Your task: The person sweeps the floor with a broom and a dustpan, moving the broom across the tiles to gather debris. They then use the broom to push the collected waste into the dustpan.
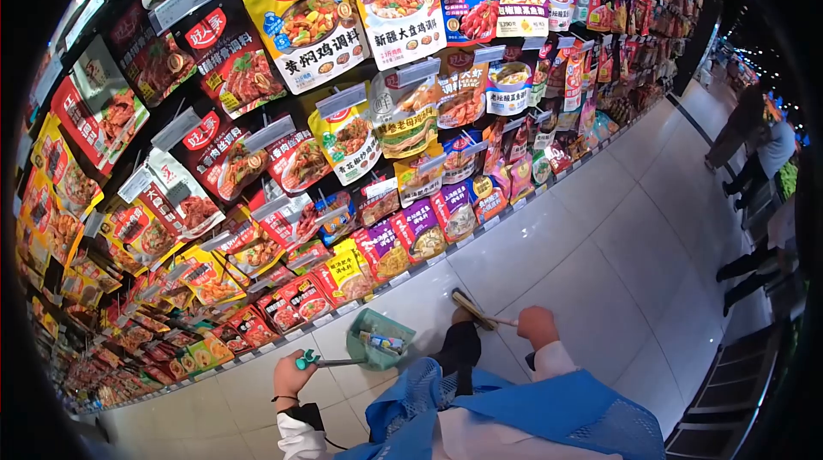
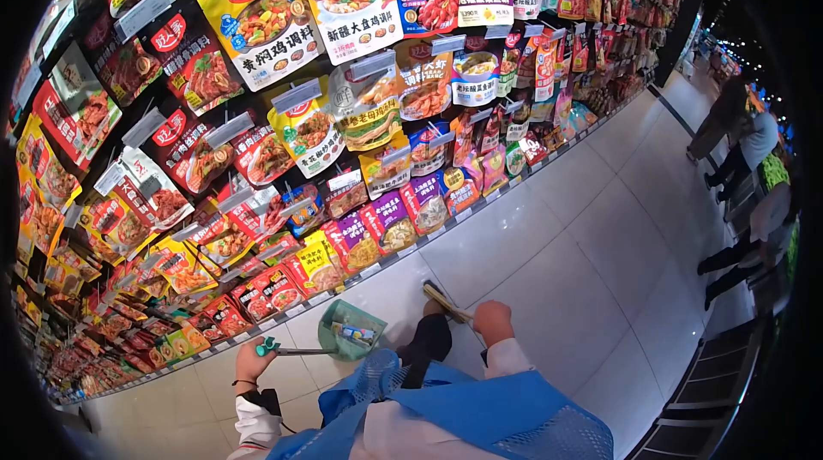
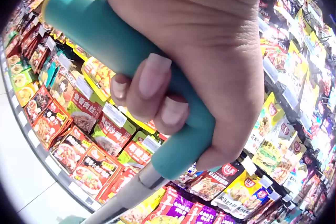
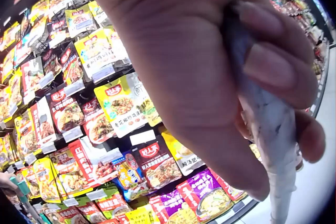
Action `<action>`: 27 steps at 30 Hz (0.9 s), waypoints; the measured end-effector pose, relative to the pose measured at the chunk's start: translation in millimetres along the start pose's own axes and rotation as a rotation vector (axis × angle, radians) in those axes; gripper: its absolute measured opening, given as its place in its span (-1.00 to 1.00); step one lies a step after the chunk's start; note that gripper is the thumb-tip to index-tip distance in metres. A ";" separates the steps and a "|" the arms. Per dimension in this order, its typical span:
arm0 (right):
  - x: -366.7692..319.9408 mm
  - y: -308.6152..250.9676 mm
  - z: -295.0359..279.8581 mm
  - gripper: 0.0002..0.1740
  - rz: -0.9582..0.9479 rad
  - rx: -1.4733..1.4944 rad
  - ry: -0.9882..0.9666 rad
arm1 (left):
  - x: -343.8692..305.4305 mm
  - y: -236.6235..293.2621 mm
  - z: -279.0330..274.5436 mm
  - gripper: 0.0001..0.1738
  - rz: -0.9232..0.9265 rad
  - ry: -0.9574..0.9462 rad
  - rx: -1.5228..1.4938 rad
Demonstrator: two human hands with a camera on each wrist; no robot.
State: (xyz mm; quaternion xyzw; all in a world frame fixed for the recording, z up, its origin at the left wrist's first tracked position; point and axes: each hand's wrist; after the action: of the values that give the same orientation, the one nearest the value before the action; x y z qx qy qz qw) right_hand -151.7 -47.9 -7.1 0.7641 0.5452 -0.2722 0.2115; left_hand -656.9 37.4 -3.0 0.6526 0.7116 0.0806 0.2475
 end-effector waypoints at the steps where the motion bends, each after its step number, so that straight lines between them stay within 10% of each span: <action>1: -0.8 -2.2 1.4 -0.78 -0.029 -0.011 0.014 | 0.3 -1.6 1.2 -0.67 0.011 0.013 -0.002; 27: 68.5 35.9 -54.2 -0.76 -0.098 -0.159 -0.120 | 8.8 37.3 10.6 -0.72 -0.041 -0.034 0.052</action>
State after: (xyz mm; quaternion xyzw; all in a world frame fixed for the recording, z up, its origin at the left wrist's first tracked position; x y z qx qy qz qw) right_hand -90.0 23.5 -9.2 0.6998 0.5880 -0.2834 0.2902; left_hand -619.1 48.8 2.0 0.6453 0.7225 0.0459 0.2439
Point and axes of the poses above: each hand's wrist, its own x-axis towards the middle knuckle, its own z-axis out of the palm, y = z × x, and after that the axes turned 9 degrees about -z, right-handed
